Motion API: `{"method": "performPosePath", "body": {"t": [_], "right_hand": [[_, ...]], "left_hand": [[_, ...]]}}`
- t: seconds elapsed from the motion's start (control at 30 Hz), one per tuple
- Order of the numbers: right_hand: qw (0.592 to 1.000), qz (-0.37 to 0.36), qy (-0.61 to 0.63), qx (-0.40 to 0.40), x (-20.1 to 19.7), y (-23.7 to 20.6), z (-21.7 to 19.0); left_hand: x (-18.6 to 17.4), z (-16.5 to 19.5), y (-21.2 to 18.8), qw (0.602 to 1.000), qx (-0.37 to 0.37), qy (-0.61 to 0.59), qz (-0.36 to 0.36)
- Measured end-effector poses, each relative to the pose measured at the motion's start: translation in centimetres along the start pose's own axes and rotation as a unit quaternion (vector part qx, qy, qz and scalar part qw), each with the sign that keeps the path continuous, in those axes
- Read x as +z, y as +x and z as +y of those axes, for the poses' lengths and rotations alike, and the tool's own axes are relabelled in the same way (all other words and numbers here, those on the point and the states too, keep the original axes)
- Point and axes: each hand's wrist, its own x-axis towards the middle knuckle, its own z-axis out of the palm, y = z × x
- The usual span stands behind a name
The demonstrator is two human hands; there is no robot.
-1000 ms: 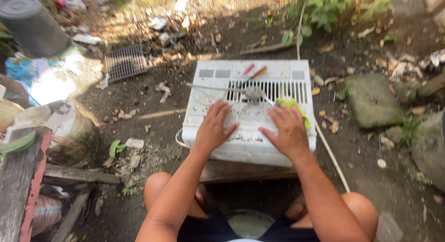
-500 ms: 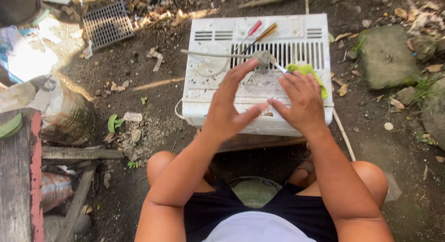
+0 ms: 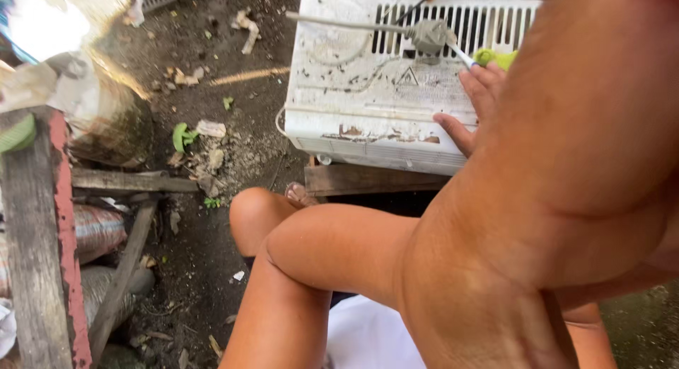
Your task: The person sits on the ground in front of a small white household appliance placed on a wooden pallet. They brush dust off the power cord and plug with a toothbrush, wipe the unit with a green glove, reposition the appliance, and use a screwdriver to work on screws along its side panel.
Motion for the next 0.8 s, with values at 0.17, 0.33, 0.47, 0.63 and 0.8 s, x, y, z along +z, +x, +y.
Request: {"method": "performPosePath", "body": {"t": [0.17, 0.33, 0.47, 0.63, 0.8], "right_hand": [[1.000, 0.001, -0.001, 0.016, 1.5, -0.1, 1.7], [0.998, -0.017, -0.055, 0.002, 0.1, 0.5, 1.1], [0.999, -0.027, -0.031, -0.007, -1.2, 1.0, 0.9], [1.000, -0.019, -0.021, -0.005, -1.2, 1.3, 0.9], [0.999, -0.008, -0.034, 0.004, -0.6, 1.0, 1.1]], "left_hand": [[-0.9, -1.8, 0.7, 1.000, -0.013, 0.007, -0.013], [-1.1, -2.8, 2.0, 0.999, -0.010, 0.011, -0.041], [-1.3, -3.6, 2.7, 0.998, -0.011, 0.007, -0.058], [-2.0, -4.3, 3.4, 0.997, -0.010, 0.005, -0.080], [-2.8, -4.1, 3.7, 0.995, -0.012, 0.007, -0.095]]}}
